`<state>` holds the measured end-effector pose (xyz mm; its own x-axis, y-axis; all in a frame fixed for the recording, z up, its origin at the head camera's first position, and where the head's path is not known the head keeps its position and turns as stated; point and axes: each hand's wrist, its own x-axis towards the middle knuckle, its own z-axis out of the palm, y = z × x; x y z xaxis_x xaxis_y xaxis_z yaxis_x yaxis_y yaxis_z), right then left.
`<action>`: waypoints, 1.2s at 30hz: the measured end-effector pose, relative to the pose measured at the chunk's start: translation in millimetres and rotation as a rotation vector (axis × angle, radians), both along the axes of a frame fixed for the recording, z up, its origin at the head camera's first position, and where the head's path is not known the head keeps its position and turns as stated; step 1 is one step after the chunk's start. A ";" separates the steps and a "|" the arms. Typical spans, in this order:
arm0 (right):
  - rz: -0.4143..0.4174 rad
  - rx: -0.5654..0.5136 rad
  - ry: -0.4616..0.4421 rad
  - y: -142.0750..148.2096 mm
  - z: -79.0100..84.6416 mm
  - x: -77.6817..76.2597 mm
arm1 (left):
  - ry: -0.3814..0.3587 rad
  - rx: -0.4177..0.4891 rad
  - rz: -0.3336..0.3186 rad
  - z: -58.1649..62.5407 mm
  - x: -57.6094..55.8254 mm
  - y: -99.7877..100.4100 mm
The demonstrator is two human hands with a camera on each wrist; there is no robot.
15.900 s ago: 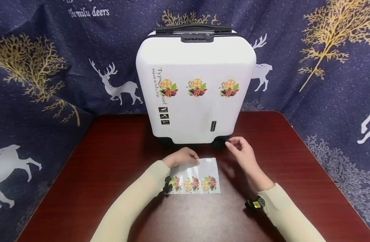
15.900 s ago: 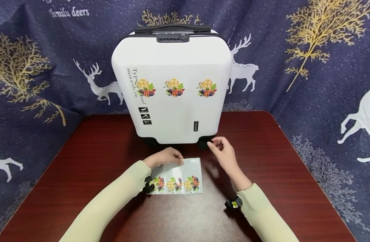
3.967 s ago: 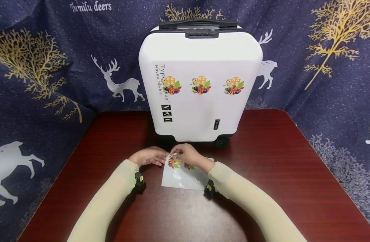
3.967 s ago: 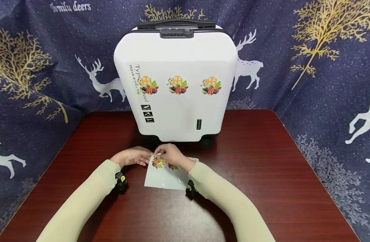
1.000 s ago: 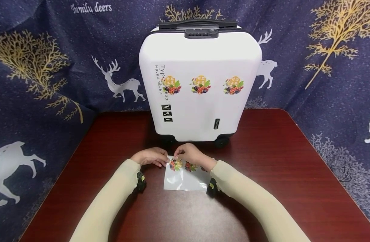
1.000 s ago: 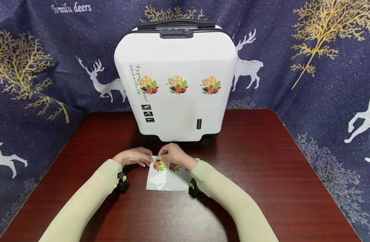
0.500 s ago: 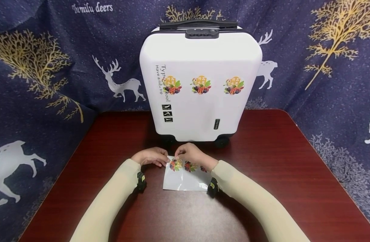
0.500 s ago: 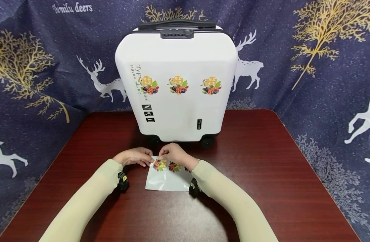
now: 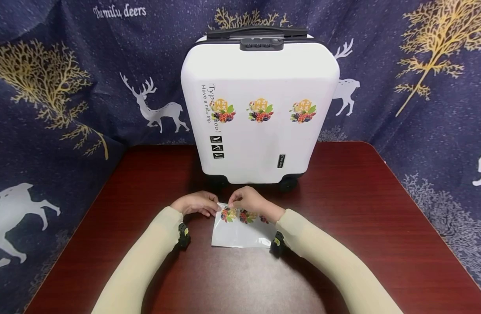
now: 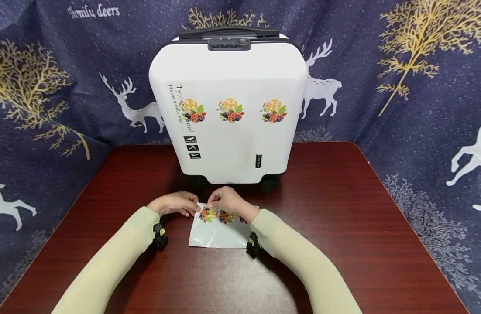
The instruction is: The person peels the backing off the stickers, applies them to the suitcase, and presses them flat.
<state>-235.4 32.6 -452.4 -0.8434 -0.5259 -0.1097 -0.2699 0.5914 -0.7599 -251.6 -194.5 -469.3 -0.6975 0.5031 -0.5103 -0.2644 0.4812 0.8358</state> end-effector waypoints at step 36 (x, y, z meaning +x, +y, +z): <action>-0.006 -0.008 0.004 8.2 -3.8 1.7 | 0.006 0.002 0.009 0.8 1.4 0.5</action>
